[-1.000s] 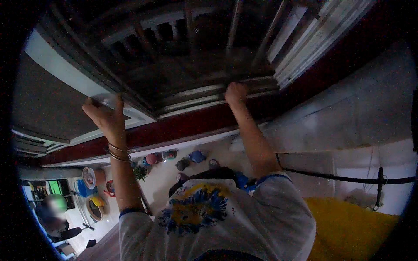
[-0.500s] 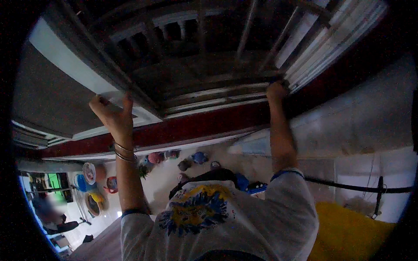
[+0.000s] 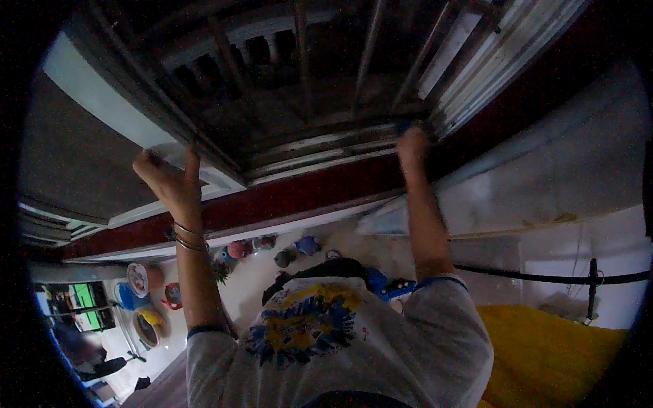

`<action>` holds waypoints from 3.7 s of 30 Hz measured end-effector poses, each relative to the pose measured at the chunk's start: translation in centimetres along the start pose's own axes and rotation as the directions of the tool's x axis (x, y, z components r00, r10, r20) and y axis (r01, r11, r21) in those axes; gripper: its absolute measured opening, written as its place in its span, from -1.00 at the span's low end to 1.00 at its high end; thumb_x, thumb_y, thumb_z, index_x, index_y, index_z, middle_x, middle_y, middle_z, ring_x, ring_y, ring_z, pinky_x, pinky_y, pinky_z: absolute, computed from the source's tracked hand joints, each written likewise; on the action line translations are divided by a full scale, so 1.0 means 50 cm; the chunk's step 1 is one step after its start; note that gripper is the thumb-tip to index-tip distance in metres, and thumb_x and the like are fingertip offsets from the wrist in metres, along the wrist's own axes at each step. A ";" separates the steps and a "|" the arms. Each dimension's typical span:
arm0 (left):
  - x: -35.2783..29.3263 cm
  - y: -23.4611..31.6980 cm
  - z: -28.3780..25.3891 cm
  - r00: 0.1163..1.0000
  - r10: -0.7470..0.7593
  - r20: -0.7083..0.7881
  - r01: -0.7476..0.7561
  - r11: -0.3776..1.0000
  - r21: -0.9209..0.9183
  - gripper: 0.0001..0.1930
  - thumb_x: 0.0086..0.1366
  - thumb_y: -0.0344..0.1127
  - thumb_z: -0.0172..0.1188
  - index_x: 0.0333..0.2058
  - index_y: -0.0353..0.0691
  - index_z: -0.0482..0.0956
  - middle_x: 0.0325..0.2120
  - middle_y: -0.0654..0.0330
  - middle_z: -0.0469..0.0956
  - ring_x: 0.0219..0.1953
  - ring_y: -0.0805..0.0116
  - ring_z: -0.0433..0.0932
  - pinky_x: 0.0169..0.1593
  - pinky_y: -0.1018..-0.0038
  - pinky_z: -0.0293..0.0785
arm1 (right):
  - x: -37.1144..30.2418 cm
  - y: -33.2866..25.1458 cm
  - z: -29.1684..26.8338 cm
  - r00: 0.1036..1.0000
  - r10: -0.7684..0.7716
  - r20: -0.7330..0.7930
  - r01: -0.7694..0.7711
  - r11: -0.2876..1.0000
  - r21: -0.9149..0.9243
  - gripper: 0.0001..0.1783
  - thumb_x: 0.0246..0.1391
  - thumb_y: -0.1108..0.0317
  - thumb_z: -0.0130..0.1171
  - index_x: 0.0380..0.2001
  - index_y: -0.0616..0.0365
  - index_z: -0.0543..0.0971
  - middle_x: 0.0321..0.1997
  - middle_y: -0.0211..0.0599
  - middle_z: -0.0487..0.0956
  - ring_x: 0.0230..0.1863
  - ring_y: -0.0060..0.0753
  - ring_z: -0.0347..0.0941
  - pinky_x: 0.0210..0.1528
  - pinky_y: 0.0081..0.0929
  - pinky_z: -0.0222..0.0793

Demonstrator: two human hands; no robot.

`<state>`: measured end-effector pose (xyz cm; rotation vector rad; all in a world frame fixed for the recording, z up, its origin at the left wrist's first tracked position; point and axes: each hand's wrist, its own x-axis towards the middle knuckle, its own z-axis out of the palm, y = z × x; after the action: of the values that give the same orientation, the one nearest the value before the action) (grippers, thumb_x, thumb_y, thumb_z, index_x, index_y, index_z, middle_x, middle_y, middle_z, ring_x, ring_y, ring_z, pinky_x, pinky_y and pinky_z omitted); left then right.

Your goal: The person cleans a window screen and the surrounding frame using a blue cloth. They wipe the mesh surface and the metal bars, then dip the cloth into a bucket of water to rinse it before continuing to wipe the window frame and screen.

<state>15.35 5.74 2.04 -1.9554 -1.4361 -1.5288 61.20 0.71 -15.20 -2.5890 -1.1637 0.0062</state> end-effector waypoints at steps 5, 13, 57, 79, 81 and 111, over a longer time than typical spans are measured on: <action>0.003 0.014 -0.001 1.000 -0.018 0.005 0.018 0.999 -0.030 -0.39 -0.08 -0.27 0.37 -0.13 -0.40 0.21 -0.33 0.09 0.22 -0.31 0.25 0.24 -0.18 0.40 0.25 | 0.038 0.166 0.050 0.942 -0.014 -0.335 -0.075 0.965 -0.250 -0.75 -0.09 0.30 0.10 -0.36 0.24 0.52 -0.35 -0.12 0.54 -0.35 -0.07 0.46 -0.31 -0.20 0.41; 0.001 0.018 -0.008 1.000 -0.009 0.013 0.009 1.000 -0.014 -0.43 -0.03 -0.31 0.36 -0.13 -0.41 0.23 -0.31 0.12 0.21 -0.31 0.28 0.24 -0.21 0.41 0.26 | -0.069 -0.032 -0.114 0.998 0.019 0.063 -0.007 0.983 -0.183 -0.70 -0.08 0.35 0.04 -0.26 0.30 0.50 -0.24 0.03 0.51 -0.17 0.05 0.42 -0.07 -0.12 0.33; 0.000 0.022 -0.007 1.000 -0.007 0.002 0.007 0.996 -0.090 -0.35 -0.16 -0.30 0.38 -0.16 -0.42 0.19 -0.31 0.03 0.20 -0.27 0.15 0.26 -0.18 0.37 0.26 | -0.142 -0.318 -0.038 0.914 -0.161 0.373 0.138 0.987 0.086 -0.54 -0.03 0.19 -0.04 -0.02 0.05 0.40 -0.01 -0.02 0.42 0.01 -0.01 0.36 0.03 -0.12 0.25; 0.006 0.028 0.001 1.000 0.015 -0.010 -0.016 0.996 -0.093 -0.34 -0.19 -0.27 0.39 -0.19 -0.43 0.18 -0.27 -0.07 0.22 -0.24 0.00 0.26 -0.17 0.26 0.24 | -0.325 -0.620 0.118 0.961 -0.036 0.275 -0.071 0.927 0.368 -0.38 0.07 0.06 -0.07 0.15 0.14 0.17 0.17 -0.12 0.24 0.14 -0.08 0.19 0.19 -0.15 0.02; 0.005 0.024 0.001 1.000 -0.003 -0.007 0.002 0.996 -0.091 -0.34 -0.19 -0.26 0.39 -0.19 -0.43 0.18 -0.29 -0.05 0.21 -0.25 0.02 0.26 -0.18 0.26 0.24 | -0.319 -0.617 0.133 0.991 -0.136 -0.003 0.128 0.923 0.363 -0.44 0.00 0.10 0.01 0.08 0.09 0.30 0.07 -0.09 0.36 0.10 -0.15 0.28 0.11 -0.24 0.16; -0.170 0.141 0.161 0.642 0.225 0.733 -0.154 0.974 -0.164 -0.84 0.02 -0.38 0.13 -0.36 -0.17 0.49 -0.33 0.06 0.50 -0.32 0.12 0.49 -0.23 0.26 0.45 | -0.053 -0.142 0.081 0.978 -0.205 0.045 0.106 0.668 0.736 -0.55 -0.28 0.36 0.29 -0.25 0.34 0.48 -0.31 -0.20 0.51 -0.24 -0.35 0.43 -0.23 -0.42 0.30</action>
<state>26.16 3.65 -6.07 -2.8813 -1.3393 -0.6777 53.69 4.31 -17.44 -1.7795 -1.1132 0.5056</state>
